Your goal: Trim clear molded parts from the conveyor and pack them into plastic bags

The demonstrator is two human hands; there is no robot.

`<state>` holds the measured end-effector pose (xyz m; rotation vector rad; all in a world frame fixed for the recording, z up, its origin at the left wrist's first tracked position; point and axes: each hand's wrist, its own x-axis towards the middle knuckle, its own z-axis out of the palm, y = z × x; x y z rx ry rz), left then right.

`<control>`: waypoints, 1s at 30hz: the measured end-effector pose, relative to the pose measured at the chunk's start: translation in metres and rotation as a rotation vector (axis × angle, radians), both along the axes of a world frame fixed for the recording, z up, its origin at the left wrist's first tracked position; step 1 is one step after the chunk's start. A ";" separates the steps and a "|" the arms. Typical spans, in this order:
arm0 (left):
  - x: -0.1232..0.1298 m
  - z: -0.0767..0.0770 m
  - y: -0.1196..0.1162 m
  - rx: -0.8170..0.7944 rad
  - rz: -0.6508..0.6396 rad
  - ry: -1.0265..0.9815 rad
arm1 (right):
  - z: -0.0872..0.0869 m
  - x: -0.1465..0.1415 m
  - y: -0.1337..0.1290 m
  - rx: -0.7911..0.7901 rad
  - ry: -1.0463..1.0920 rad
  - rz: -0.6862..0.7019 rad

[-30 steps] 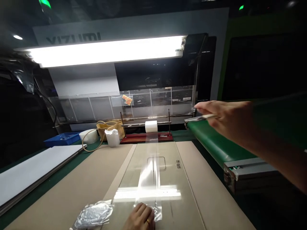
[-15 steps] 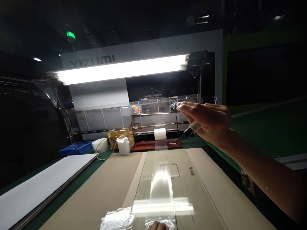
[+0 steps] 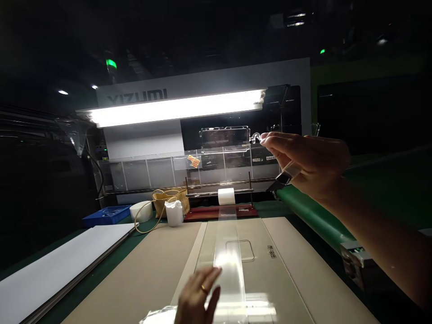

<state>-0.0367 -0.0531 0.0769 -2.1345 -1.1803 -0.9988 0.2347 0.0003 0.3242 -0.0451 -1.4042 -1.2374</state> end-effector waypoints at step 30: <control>0.026 0.262 -0.003 0.579 0.287 0.264 | -0.020 0.035 -0.024 -0.427 0.117 -0.369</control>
